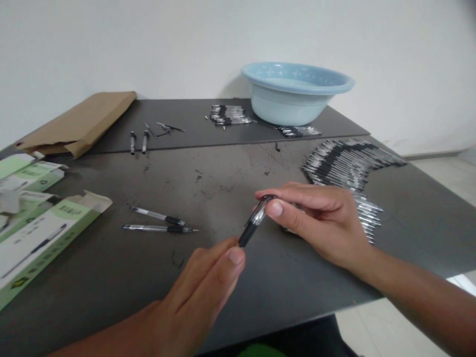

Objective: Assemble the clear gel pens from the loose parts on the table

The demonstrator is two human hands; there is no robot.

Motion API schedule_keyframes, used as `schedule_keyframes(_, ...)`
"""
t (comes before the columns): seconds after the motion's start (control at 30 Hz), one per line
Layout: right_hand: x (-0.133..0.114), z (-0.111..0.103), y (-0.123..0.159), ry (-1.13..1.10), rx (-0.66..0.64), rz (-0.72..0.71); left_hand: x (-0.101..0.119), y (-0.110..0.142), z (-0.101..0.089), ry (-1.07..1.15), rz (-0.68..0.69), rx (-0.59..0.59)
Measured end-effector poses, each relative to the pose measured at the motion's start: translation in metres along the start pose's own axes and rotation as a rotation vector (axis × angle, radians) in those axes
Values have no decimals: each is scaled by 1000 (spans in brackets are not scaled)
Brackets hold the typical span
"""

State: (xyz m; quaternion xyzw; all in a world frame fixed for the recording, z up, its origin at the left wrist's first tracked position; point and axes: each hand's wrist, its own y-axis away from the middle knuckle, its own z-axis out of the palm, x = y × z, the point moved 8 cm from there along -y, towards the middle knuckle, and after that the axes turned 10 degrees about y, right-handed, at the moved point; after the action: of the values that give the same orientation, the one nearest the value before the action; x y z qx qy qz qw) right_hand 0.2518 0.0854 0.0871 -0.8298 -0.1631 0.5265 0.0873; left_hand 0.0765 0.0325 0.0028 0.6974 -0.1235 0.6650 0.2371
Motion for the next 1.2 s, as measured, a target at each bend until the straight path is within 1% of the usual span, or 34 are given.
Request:
schedule_keyframes(0.1,-6,0,-1,85,4,-119,2,-2,-1,-17,6,37)
schedule_keyframes(0.23,-10,2,0,153,-28,-199,10,-4,-3,-75,54,79)
schedule_keyframes(0.33,-10,4,1,189,-56,-226,14,-7,1,-100,52,31)
schedule_keyframes(0.47,-12,5,2,229,-67,-247,13,-8,6,-71,26,-39)
schedule_keyframes(0.6,-15,6,2,247,-88,-274,11,-9,4,-84,40,-12)
schedule_keyframes(0.73,-14,6,2,207,-72,-259,12,-9,6,-90,73,-31)
schedule_keyframes(0.87,-6,2,5,111,-4,-214,12,-6,4,-41,70,11)
schedule_keyframes(0.97,-1,0,9,103,41,-185,12,-4,5,-11,51,3)
schedule_keyframes(1.1,0,1,10,101,32,-177,14,-4,6,-15,36,-7)
schedule_keyframes(1.2,6,3,8,36,26,-93,10,-7,4,13,45,12)
